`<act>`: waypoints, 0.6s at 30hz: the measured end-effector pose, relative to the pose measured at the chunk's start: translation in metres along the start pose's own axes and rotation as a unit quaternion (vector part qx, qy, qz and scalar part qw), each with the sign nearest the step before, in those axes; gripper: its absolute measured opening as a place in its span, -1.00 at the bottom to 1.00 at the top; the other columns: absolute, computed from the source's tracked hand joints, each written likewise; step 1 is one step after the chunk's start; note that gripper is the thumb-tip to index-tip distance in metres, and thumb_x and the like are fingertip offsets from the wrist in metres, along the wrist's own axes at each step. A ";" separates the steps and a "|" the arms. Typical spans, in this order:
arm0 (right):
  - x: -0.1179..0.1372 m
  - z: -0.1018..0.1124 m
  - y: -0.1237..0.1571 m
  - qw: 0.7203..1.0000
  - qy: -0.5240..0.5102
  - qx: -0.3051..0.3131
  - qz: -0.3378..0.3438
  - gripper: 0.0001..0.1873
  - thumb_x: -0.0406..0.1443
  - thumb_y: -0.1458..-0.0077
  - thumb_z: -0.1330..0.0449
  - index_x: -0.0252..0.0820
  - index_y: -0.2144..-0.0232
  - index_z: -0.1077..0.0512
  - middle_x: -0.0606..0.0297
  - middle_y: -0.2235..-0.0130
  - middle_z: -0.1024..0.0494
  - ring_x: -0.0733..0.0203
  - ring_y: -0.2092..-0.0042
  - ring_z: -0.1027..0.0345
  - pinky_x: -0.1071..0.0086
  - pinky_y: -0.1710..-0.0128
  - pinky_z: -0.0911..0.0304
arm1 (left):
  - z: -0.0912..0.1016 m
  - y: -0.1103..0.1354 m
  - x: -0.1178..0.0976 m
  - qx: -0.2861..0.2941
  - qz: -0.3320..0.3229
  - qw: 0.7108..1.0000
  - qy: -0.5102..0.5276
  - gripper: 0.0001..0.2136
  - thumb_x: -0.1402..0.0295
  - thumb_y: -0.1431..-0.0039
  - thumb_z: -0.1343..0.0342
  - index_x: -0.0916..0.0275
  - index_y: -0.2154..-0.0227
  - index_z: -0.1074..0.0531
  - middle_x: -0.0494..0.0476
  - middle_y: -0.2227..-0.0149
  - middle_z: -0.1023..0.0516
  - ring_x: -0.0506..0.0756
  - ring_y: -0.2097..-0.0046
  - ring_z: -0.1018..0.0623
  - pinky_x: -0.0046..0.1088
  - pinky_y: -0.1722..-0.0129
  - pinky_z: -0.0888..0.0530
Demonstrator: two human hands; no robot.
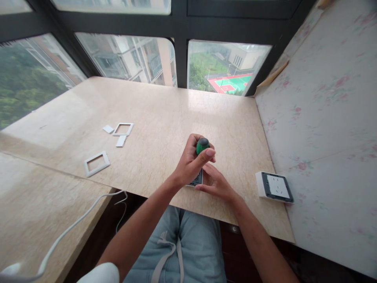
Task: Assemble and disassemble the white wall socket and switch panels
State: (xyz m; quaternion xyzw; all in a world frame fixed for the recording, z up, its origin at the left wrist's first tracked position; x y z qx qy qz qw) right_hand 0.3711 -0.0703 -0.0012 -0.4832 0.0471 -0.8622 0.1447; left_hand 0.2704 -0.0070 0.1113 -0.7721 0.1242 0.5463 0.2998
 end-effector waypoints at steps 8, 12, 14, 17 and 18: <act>0.003 0.001 -0.001 1.000 -0.002 -0.006 0.017 -0.18 -0.01 -0.02 -0.36 -0.04 -0.27 -0.22 0.06 -0.31 -0.25 -0.14 -0.34 -0.09 -0.08 -0.30 -0.08 | 0.009 0.003 -0.009 0.040 0.021 0.998 0.040 -0.60 -0.04 -0.27 -0.01 0.19 0.10 -0.45 0.17 0.32 -0.50 0.12 0.29 -0.54 -0.33 0.32 -0.51; 0.001 0.000 0.000 1.000 0.005 -0.009 0.018 -0.19 -0.02 -0.01 -0.37 -0.04 -0.26 -0.24 0.05 -0.29 -0.29 -0.15 -0.31 -0.14 -0.08 -0.27 -0.14 | 0.003 0.002 -0.008 0.047 0.035 0.987 0.149 -0.62 0.00 -0.27 -0.02 0.22 0.11 -0.37 0.09 0.41 -0.47 0.03 0.43 -0.45 -0.42 0.43 -0.42; -0.001 0.000 0.000 1.000 0.007 -0.009 0.018 -0.21 -0.02 -0.01 -0.37 -0.04 -0.24 -0.26 0.05 -0.26 -0.33 -0.16 -0.28 -0.19 -0.08 -0.23 -0.19 | -0.002 0.001 -0.005 0.052 0.032 0.983 0.173 -0.59 -0.07 -0.27 0.02 0.23 0.20 -0.34 0.03 0.45 -0.42 -0.02 0.49 -0.37 -0.50 0.50 -0.34; -0.002 0.000 0.000 1.000 0.003 -0.009 0.015 -0.21 -0.02 -0.01 -0.37 -0.04 -0.24 -0.27 0.05 -0.24 -0.36 -0.16 -0.26 -0.21 -0.09 -0.23 -0.18 | -0.006 -0.002 0.000 0.053 0.010 0.983 0.176 -0.58 -0.09 -0.19 -0.11 0.19 0.21 -0.26 -0.03 0.40 -0.40 -0.10 0.54 -0.29 -0.57 0.56 -0.24; -0.002 0.000 0.000 1.000 0.001 -0.008 0.013 -0.21 -0.02 -0.01 -0.37 -0.04 -0.24 -0.27 0.05 -0.23 -0.36 -0.17 -0.26 -0.21 -0.09 -0.23 -0.17 | -0.006 -0.002 0.001 0.050 0.004 0.984 0.169 -0.59 -0.03 -0.16 -0.19 0.17 0.22 -0.23 -0.04 0.37 -0.40 -0.12 0.54 -0.28 -0.58 0.56 -0.23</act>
Point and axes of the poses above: each hand's wrist, its own y-axis away from the middle knuckle, its own z-axis out of the back of the hand, x = y × z, the point moved 6 cm from there along -y, towards the middle knuckle
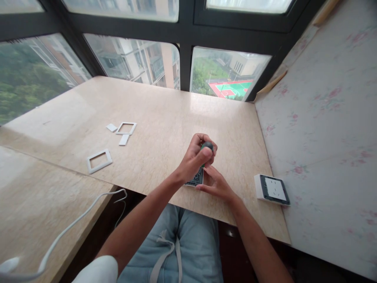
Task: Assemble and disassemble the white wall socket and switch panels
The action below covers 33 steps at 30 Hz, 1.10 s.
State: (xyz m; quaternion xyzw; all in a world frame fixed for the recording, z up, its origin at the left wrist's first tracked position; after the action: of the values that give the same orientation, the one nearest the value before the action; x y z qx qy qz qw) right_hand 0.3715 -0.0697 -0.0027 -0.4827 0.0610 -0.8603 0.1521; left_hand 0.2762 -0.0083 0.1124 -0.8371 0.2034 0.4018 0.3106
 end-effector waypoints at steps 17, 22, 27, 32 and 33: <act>0.003 -0.001 0.001 1.000 -0.020 -0.021 -0.004 -0.29 -0.03 -0.07 -0.33 -0.04 -0.22 -0.30 0.03 -0.21 -0.39 -0.17 -0.23 -0.24 -0.09 -0.23 -0.17 | 0.000 -0.007 0.002 0.019 0.063 0.998 -0.015 -0.52 -0.09 -0.28 0.06 0.28 0.20 -0.42 -0.02 0.51 -0.33 -0.06 0.54 -0.29 -0.53 0.56 -0.20; 0.008 -0.001 0.000 1.000 -0.016 -0.011 -0.004 -0.34 -0.05 -0.11 -0.29 -0.08 -0.22 -0.31 0.02 -0.21 -0.37 -0.18 -0.26 -0.20 -0.10 -0.24 -0.15 | -0.001 -0.007 0.003 0.015 0.065 0.997 -0.050 -0.66 0.11 -0.16 -0.25 0.22 0.19 -0.34 -0.11 0.51 -0.27 -0.10 0.53 -0.26 -0.58 0.54 -0.19; 0.003 -0.002 0.003 1.000 -0.007 -0.019 -0.004 -0.31 -0.03 -0.11 -0.29 -0.09 -0.23 -0.30 0.01 -0.23 -0.35 -0.18 -0.30 -0.15 -0.13 -0.28 -0.10 | 0.003 -0.005 0.003 0.000 0.038 0.998 -0.047 -0.69 0.16 -0.20 -0.23 0.16 0.20 -0.23 -0.13 0.45 -0.29 -0.12 0.52 -0.28 -0.59 0.53 -0.22; 0.000 -0.003 0.004 1.000 0.001 -0.015 -0.002 -0.28 -0.05 -0.10 -0.30 -0.02 -0.26 -0.25 0.06 -0.24 -0.34 -0.15 -0.30 -0.15 -0.11 -0.28 -0.11 | 0.008 -0.003 -0.012 0.014 0.007 0.994 -0.106 -0.71 0.12 -0.18 -0.24 0.21 0.25 -0.34 0.04 0.27 -0.41 -0.04 0.34 -0.42 -0.53 0.37 -0.37; 0.000 -0.003 0.003 1.000 0.002 -0.014 0.000 -0.29 -0.05 -0.10 -0.30 -0.01 -0.26 -0.25 0.07 -0.23 -0.36 -0.14 -0.30 -0.16 -0.10 -0.28 -0.12 | 0.008 -0.002 -0.015 0.024 0.012 0.992 -0.123 -0.70 0.11 -0.17 -0.24 0.23 0.25 -0.38 0.07 0.25 -0.42 -0.02 0.30 -0.44 -0.52 0.36 -0.38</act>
State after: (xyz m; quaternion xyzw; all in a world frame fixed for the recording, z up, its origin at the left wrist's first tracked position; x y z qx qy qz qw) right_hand 0.3695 -0.0731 -0.0048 -0.4828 0.0728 -0.8606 0.1450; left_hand 0.2645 -0.0001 0.1213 -0.7715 0.1830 0.5002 0.3481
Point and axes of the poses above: each hand's wrist, its own y-axis away from the middle knuckle, its own z-axis out of the back of the hand, x = y × z, the point moved 6 cm from there along -y, towards the middle knuckle
